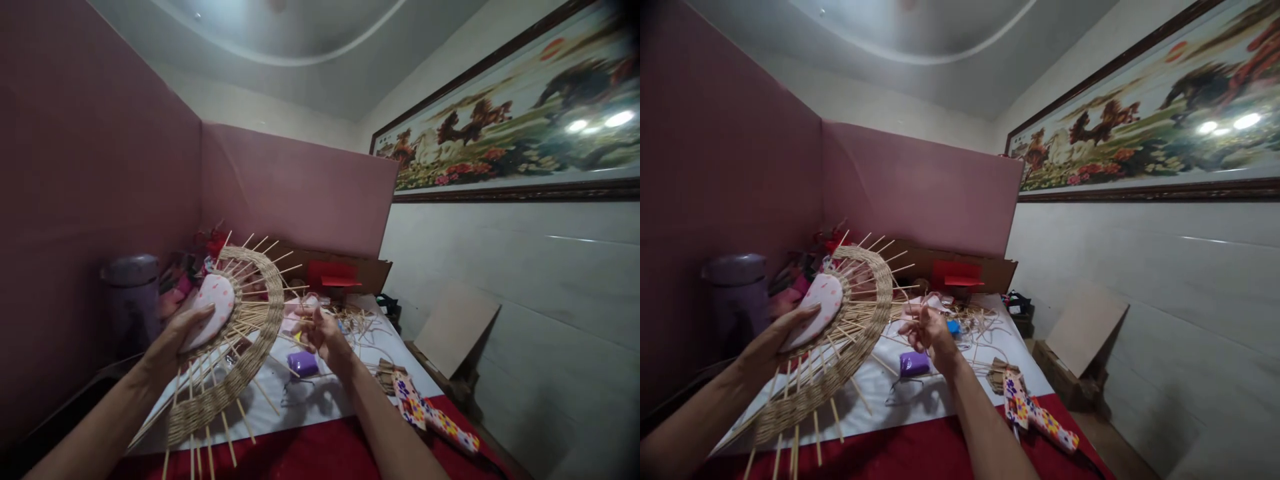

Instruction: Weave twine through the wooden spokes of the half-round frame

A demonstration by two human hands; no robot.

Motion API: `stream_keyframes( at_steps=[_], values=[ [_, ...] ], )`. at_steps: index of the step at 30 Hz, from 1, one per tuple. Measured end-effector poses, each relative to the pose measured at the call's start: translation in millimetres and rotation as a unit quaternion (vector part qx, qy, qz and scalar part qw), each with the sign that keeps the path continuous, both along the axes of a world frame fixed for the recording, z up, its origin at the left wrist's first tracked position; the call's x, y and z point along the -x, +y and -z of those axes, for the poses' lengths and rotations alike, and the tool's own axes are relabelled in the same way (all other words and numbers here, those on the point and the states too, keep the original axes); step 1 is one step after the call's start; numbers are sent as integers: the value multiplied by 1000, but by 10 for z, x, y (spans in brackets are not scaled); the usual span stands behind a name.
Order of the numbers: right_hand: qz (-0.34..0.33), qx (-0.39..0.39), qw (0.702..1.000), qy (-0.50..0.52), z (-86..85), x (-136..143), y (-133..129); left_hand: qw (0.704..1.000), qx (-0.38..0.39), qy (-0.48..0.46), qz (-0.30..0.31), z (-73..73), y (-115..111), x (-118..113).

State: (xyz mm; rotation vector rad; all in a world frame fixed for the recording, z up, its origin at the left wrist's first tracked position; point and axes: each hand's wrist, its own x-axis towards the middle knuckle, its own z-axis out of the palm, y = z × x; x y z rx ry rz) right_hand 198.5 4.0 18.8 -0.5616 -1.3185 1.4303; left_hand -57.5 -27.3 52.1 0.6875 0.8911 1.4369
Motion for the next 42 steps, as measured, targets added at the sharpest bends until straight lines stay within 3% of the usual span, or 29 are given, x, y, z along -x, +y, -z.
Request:
stream_keyframes(
  at_steps=[6,14,20,28,42],
  values=[
    [4,22,1000,-10,186,26,94,997,37,-46,53,284,-35,27],
    [45,-3,998,-32,205,98,43,999,0,-39,15,406,38,78],
    [79,-36,991,-105,150,131,-39,999,5,-42,31,394,12,66],
    [91,-11,995,-25,203,138,-7,997,50,-57,30,358,15,38],
    [60,0,998,-12,262,226,-22,997,62,-50,-4,310,-3,-12]
  ],
)
